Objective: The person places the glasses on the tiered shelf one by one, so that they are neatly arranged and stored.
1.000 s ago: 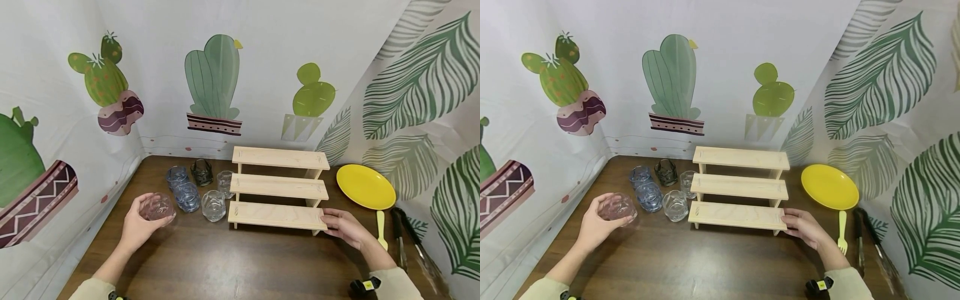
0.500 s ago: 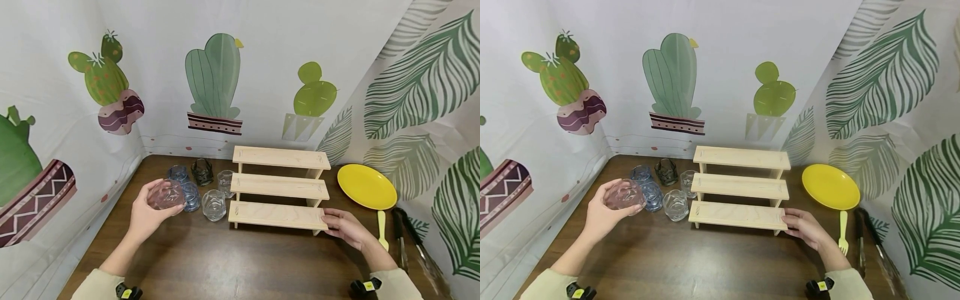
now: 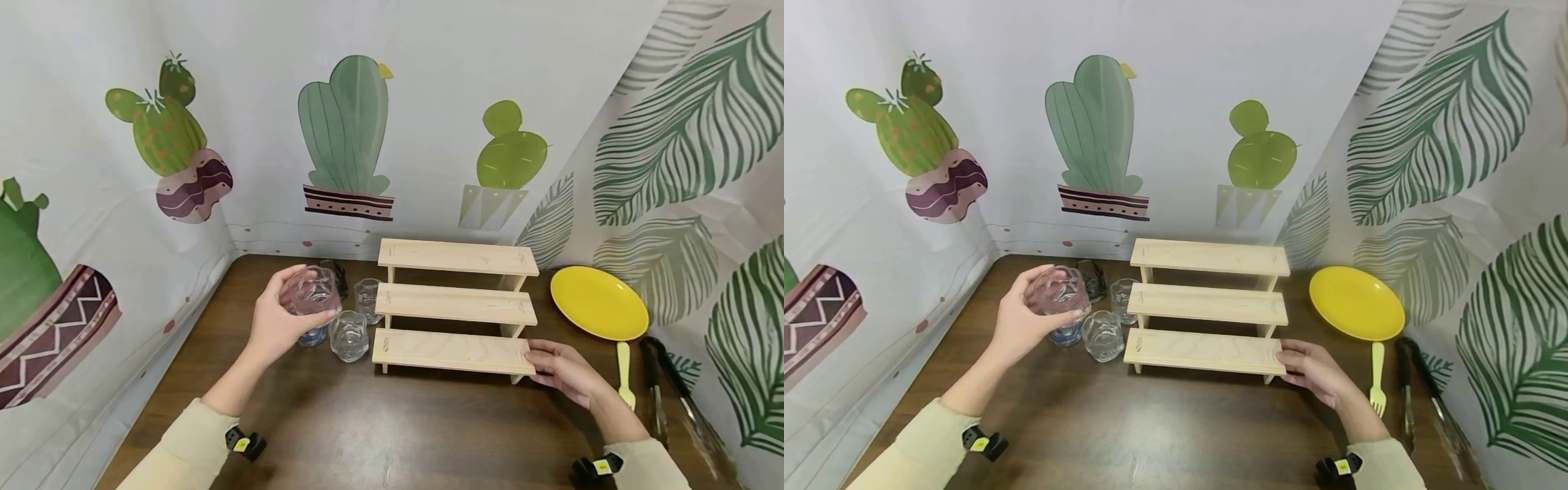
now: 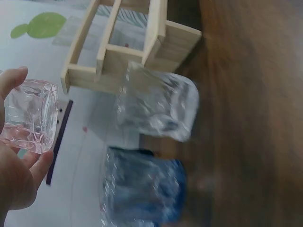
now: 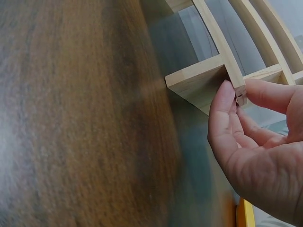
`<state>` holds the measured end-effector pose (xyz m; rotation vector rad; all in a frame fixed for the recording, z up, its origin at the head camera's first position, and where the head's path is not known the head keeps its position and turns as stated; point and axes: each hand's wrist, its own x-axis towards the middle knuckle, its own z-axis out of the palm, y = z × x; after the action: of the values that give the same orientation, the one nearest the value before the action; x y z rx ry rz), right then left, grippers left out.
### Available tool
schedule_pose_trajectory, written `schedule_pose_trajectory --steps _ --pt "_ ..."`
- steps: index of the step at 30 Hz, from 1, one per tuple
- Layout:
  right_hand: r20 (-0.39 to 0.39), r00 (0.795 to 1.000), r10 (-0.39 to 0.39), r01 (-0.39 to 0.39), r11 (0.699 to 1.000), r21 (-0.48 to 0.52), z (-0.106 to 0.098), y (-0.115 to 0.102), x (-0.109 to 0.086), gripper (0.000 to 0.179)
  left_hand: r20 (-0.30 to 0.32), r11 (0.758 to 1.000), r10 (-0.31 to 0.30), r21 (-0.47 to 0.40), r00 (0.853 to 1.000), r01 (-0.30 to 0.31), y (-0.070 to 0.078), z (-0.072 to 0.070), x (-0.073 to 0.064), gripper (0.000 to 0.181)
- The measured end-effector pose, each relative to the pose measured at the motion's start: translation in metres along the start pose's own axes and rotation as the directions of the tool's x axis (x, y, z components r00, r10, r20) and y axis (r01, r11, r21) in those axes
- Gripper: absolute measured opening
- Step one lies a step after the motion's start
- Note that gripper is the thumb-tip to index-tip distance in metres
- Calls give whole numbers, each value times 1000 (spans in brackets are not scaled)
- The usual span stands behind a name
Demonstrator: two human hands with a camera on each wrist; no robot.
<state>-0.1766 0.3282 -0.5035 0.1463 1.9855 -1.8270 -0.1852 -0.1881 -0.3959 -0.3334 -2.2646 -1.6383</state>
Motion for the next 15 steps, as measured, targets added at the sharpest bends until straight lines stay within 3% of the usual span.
schedule_pose_trajectory --steps 7,15 --pt "-1 1000 3 -3 1000 19 0 -1 -1 73 94 999 11 -41 995 -7 -19 33 35 88" --pt "3 1000 -14 14 999 38 -1 2 0 73 180 996 19 -86 983 -4 6 86 67 92"
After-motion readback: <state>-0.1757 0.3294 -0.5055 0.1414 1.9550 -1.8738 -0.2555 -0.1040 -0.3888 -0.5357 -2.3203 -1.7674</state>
